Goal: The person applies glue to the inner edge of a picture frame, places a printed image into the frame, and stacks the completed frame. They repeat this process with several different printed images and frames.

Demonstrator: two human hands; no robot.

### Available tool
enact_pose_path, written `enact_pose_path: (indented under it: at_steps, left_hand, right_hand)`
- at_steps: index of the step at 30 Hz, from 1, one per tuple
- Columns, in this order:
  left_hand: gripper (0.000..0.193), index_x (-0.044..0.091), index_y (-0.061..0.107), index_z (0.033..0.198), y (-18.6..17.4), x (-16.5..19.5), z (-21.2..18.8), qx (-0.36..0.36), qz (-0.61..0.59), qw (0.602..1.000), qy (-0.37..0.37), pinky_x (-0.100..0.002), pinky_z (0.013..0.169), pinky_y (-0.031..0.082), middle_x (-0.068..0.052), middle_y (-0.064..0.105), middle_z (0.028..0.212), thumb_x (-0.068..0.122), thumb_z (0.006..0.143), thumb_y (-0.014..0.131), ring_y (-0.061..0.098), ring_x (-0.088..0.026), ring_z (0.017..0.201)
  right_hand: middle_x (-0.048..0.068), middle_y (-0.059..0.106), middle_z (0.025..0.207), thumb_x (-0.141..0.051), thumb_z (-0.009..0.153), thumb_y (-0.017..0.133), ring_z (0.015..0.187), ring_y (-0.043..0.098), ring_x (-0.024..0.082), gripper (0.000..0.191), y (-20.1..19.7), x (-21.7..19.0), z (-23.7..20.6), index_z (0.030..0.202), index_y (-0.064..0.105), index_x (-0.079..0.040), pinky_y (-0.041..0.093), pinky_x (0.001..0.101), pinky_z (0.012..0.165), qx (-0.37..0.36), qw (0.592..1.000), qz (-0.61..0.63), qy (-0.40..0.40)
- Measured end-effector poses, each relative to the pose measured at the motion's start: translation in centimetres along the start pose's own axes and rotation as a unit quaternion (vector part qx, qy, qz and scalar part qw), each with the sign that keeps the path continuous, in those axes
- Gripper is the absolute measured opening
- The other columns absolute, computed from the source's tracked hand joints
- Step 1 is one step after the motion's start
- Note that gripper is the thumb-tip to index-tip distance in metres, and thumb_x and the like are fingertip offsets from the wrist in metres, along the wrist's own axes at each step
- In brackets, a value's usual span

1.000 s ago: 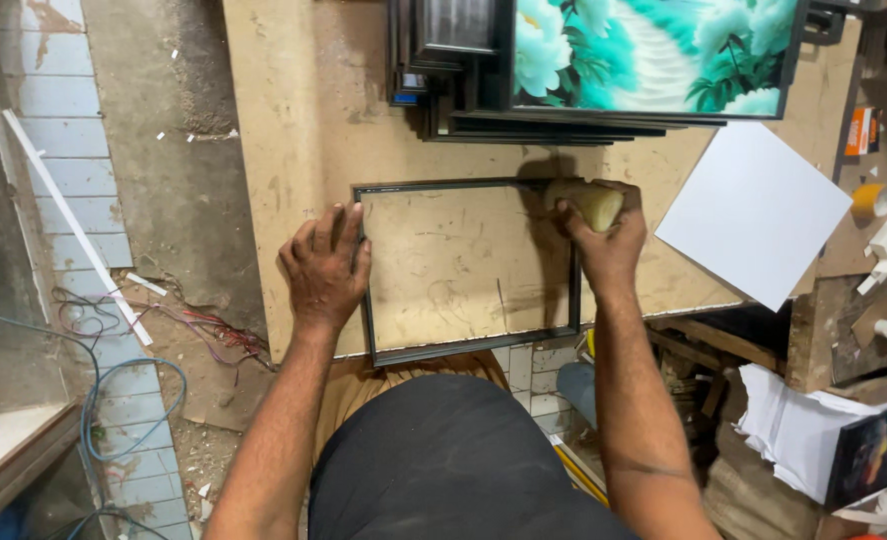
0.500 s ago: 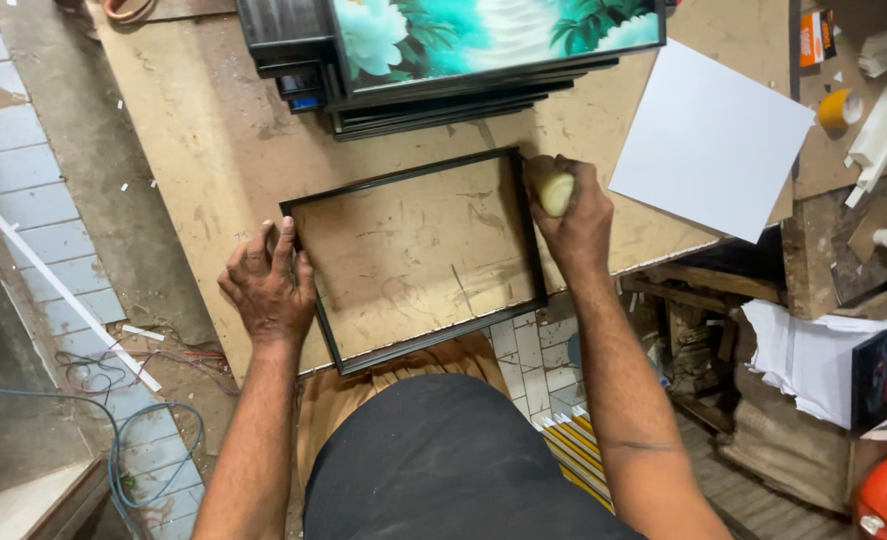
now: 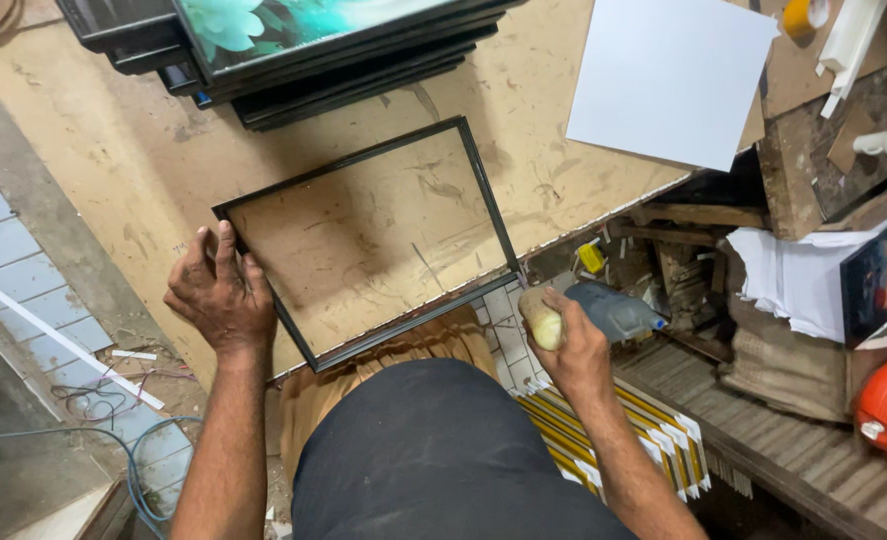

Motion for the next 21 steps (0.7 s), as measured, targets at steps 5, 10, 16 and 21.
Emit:
enact_pose_path:
  at_steps: [5,10,16,21]
  left_hand:
    - [0.053,0.021,0.058,0.160,-0.2,0.7,0.0,0.000,0.005,1.000,0.009,-0.048,0.116,0.027,-0.007,0.049,0.159,0.027,0.108,0.065,0.041,-0.030,0.137]
    - [0.054,0.008,0.055,0.155,-0.2,1.5,0.8,-0.007,-0.031,0.999,-0.015,-0.052,0.115,0.025,-0.007,0.047,0.158,0.031,0.106,0.063,0.039,-0.033,0.136]
    - [0.040,0.012,0.061,0.146,-1.7,0.5,1.0,-0.013,-0.085,0.996,-0.016,-0.046,0.116,0.027,0.000,0.051,0.157,0.025,0.107,0.061,0.042,-0.026,0.139]
    - [0.038,0.014,0.063,0.142,-2.7,-0.1,1.4,-0.007,-0.097,0.995,-0.016,-0.042,0.112,0.030,0.004,0.052,0.156,0.023,0.105,0.061,0.045,-0.022,0.138]
  right_hand:
    - [0.020,0.071,0.125,-0.008,0.080,0.086,0.111,0.073,0.032,0.054,-0.4,0.4,0.5,0.124,0.057,-0.001,0.061,0.0397,0.089,0.042,0.994,0.090,0.044]
    - [0.016,0.069,0.119,-0.007,0.082,0.087,0.106,0.069,0.023,0.055,3.0,-3.1,3.2,0.128,0.057,-0.002,0.060,0.0339,0.090,0.047,0.933,0.340,0.108]
    - [0.012,0.067,0.128,-0.010,0.085,0.086,0.115,0.068,0.021,0.057,10.1,-11.0,7.5,0.130,0.052,-0.002,0.059,0.0333,0.099,-0.046,0.882,0.470,0.000]
    - [0.016,0.061,0.130,-0.009,0.088,0.087,0.119,0.064,0.023,0.057,14.9,-16.5,11.1,0.133,0.052,0.000,0.059,0.0340,0.101,-0.064,0.904,0.406,-0.116]
Point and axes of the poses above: each hand's wrist, its own z-axis towards the middle knuckle, its own y-axis out of the palm, x = y × z, the point moved 2 cm from there along z, towards the middle knuckle
